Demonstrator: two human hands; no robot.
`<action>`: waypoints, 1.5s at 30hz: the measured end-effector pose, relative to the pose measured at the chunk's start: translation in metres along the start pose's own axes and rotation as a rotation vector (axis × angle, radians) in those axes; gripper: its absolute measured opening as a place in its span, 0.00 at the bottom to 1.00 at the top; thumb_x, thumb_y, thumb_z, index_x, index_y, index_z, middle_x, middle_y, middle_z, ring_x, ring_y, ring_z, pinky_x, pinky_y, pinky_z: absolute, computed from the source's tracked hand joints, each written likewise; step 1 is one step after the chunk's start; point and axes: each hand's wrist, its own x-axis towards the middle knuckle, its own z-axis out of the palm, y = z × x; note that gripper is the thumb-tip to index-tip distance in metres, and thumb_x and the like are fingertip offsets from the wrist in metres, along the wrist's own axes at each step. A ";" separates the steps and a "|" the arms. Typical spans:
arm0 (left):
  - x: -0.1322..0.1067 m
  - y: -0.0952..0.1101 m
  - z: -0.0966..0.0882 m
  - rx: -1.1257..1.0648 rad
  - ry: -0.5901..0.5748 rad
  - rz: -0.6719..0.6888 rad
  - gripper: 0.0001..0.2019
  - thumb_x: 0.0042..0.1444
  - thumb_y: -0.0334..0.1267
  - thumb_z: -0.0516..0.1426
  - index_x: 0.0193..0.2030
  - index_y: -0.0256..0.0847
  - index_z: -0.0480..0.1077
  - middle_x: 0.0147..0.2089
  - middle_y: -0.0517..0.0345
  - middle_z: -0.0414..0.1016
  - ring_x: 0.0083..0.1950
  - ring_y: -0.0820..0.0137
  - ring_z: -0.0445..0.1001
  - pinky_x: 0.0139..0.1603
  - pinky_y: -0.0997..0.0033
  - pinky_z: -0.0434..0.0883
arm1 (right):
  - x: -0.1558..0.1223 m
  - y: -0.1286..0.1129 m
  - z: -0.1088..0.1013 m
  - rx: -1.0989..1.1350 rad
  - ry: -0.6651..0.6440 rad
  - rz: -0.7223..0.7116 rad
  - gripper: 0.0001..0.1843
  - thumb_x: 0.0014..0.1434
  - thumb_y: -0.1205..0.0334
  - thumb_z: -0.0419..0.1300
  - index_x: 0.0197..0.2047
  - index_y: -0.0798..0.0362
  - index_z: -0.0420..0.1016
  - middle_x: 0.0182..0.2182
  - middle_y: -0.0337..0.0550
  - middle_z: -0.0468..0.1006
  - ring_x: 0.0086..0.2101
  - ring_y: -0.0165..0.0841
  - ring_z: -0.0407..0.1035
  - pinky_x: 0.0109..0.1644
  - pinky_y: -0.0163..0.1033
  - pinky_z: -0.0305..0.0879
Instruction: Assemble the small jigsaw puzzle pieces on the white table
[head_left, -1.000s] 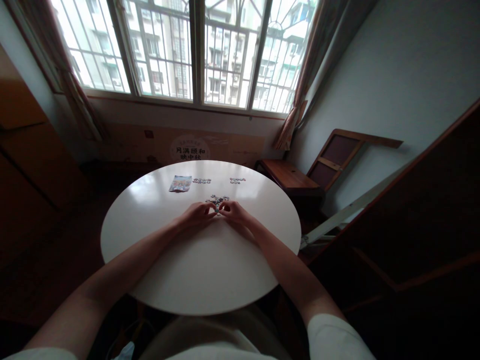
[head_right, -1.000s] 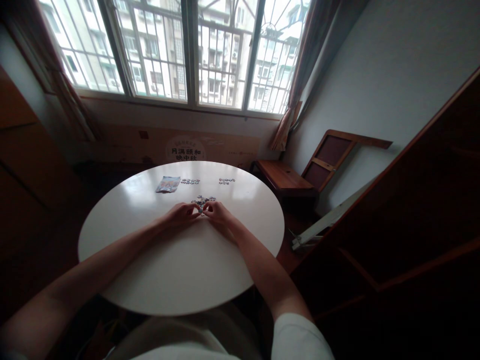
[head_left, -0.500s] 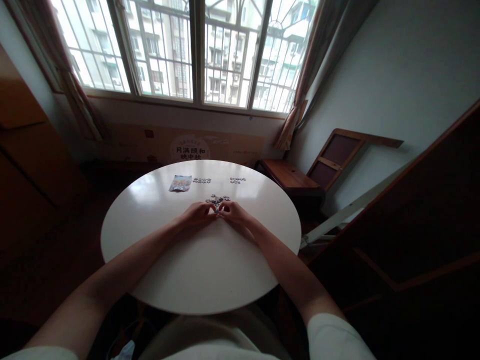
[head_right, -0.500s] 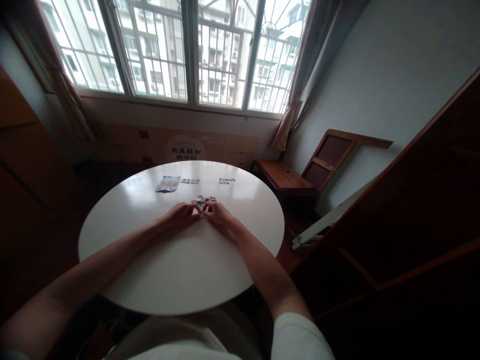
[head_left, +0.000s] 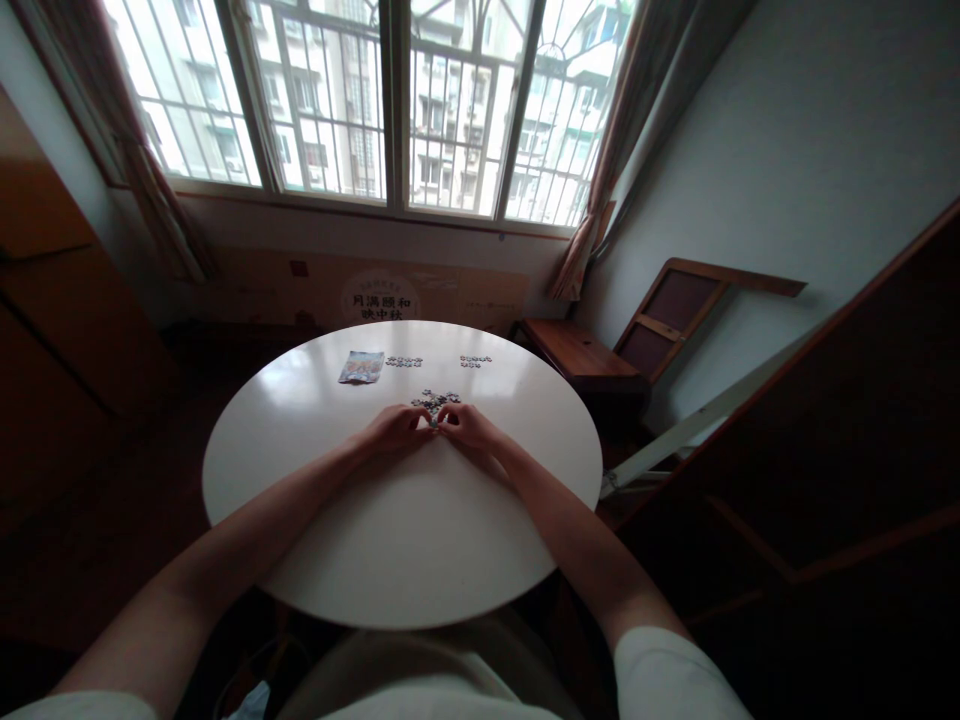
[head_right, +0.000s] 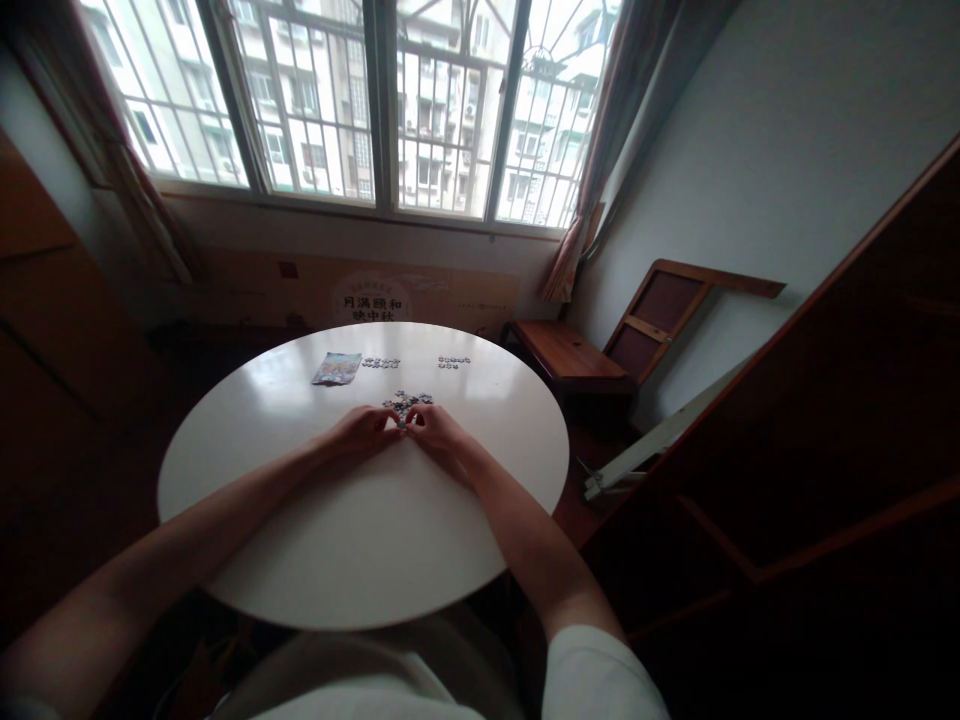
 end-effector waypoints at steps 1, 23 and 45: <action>0.000 0.000 0.000 0.001 -0.002 -0.002 0.19 0.54 0.54 0.54 0.39 0.41 0.74 0.19 0.65 0.63 0.22 0.78 0.60 0.25 0.79 0.54 | 0.000 0.000 0.000 -0.003 -0.002 0.000 0.07 0.52 0.64 0.59 0.34 0.58 0.75 0.20 0.34 0.67 0.23 0.23 0.58 0.28 0.29 0.53; 0.000 -0.003 0.004 0.014 0.003 0.014 0.16 0.55 0.49 0.54 0.39 0.40 0.74 0.19 0.66 0.64 0.21 0.79 0.59 0.25 0.80 0.54 | -0.001 -0.002 0.000 0.009 -0.012 0.002 0.07 0.52 0.64 0.59 0.34 0.58 0.74 0.21 0.34 0.67 0.23 0.23 0.59 0.28 0.29 0.52; -0.001 -0.001 0.004 0.017 0.041 0.027 0.15 0.56 0.47 0.53 0.39 0.39 0.74 0.19 0.65 0.64 0.20 0.79 0.58 0.25 0.80 0.54 | -0.001 -0.005 -0.002 0.073 0.006 0.029 0.07 0.53 0.64 0.58 0.34 0.59 0.73 0.19 0.34 0.65 0.22 0.24 0.58 0.27 0.29 0.52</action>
